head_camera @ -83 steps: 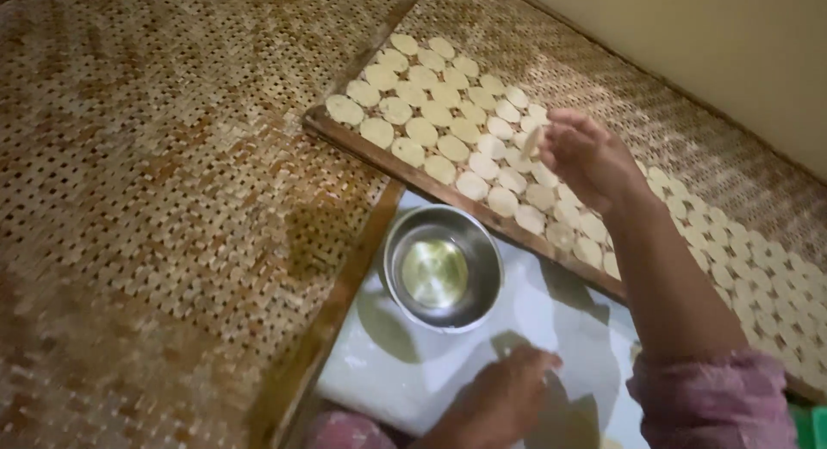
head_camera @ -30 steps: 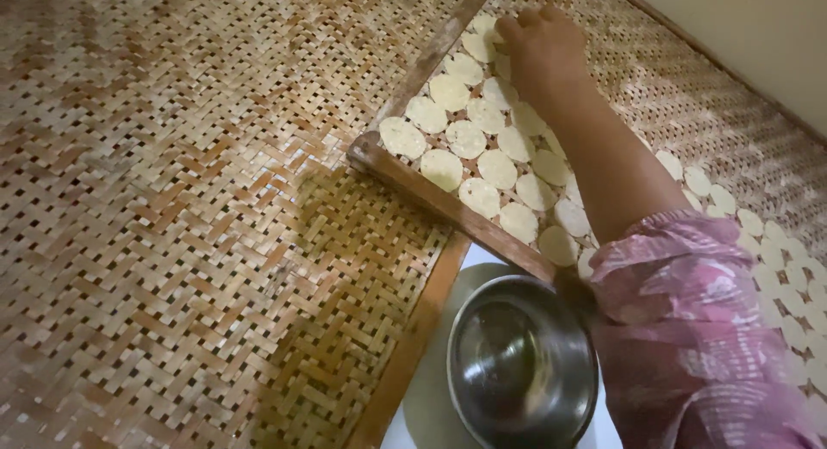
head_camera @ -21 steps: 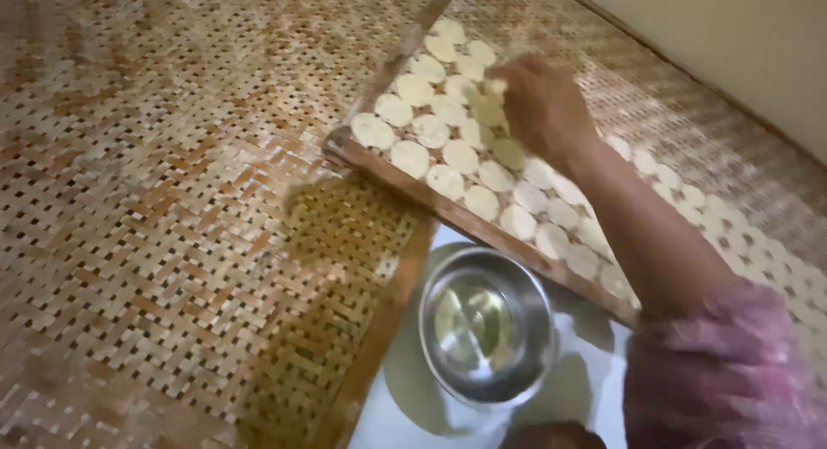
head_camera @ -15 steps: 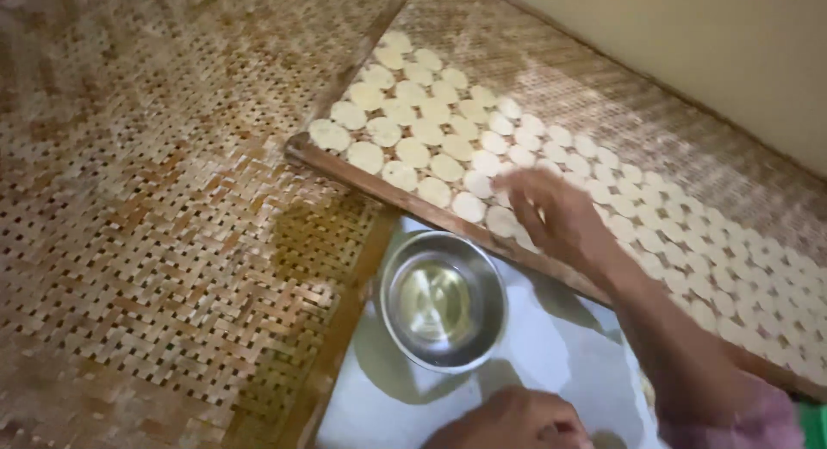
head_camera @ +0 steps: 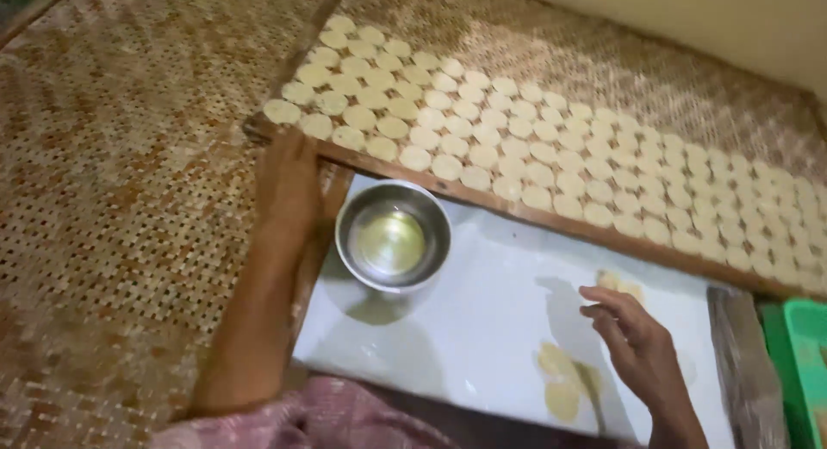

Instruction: Cutting dough into circles using a cutter and placing them on a tray, then filling and shaping dough.

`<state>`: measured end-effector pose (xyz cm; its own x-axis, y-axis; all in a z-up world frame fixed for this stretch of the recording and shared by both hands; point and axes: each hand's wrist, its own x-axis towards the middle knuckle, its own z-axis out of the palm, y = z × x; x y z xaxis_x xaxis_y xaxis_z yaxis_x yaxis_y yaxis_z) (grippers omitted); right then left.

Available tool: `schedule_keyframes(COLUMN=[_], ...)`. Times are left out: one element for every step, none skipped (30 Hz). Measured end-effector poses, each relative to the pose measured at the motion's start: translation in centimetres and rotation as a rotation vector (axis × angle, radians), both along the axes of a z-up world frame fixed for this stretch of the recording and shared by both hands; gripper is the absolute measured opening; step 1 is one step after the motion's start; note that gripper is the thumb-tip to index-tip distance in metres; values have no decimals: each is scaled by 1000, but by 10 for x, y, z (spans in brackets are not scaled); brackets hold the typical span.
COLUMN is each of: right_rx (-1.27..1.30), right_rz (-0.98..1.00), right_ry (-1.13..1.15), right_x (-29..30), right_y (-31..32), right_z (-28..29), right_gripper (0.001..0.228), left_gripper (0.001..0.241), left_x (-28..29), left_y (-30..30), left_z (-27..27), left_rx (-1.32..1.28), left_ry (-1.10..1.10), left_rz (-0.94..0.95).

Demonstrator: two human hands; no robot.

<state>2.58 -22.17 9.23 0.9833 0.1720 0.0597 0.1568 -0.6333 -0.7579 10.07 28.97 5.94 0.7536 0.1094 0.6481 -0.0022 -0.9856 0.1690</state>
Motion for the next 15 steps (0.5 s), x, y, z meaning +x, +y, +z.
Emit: schedule_keyframes(right_rx=[36,35,38,43,45,51,57,60,100,142,145,90,34,39,21], right_rz=[-23,-55,-68,-87,-122,-167,-211,-236,-228,-213,-229,-257,-284,-295,-252], right_ry=[-10,25,24,-4,3,34,66,70,90,105,102,93,84,84,42], right_x=[-9,-23,-35,-38,-46,-53,-60,-66,-72,-73,-75,-77,-79,-79,-78], right_y=[-15,-19,-23,-27,-35,-41,-46,-53,-59,-63,-62,-59,-56,-59,-62], right_z=[-10,-7,-3,2,-2,-5,-9,-12,-16,-19,-15,-12,-8,-16,-23], right_gripper=[32,32,30,29,29,29,29,29,30,31,31,30,30,30,30], left_gripper=[34,34,33,33,33,32,32,32,32,32,32,33,34,34,28], left_x=[6,-4,-12,-8,-6,-4,-2,-1,0,2,6,8,10,15,21], left_y=[9,9,8,8,9,11,13,17,22,29,35,43,51,57,63], left_z=[-7,-16,-26,-29,-32,-34,-36,-37,-39,-38,-37,-36,-35,-39,-43], left_rx=[-82,-80,-31,22,28,103,179,183,258,332,336,411,485,490,474], left_ry=[156,192,222,222,230,224,215,217,202,180,176,158,138,135,163], left_rz=[-31,-60,-64,-74,-110,-104,-100,-124,-112,-90,-106,-80,-54,-65,-82])
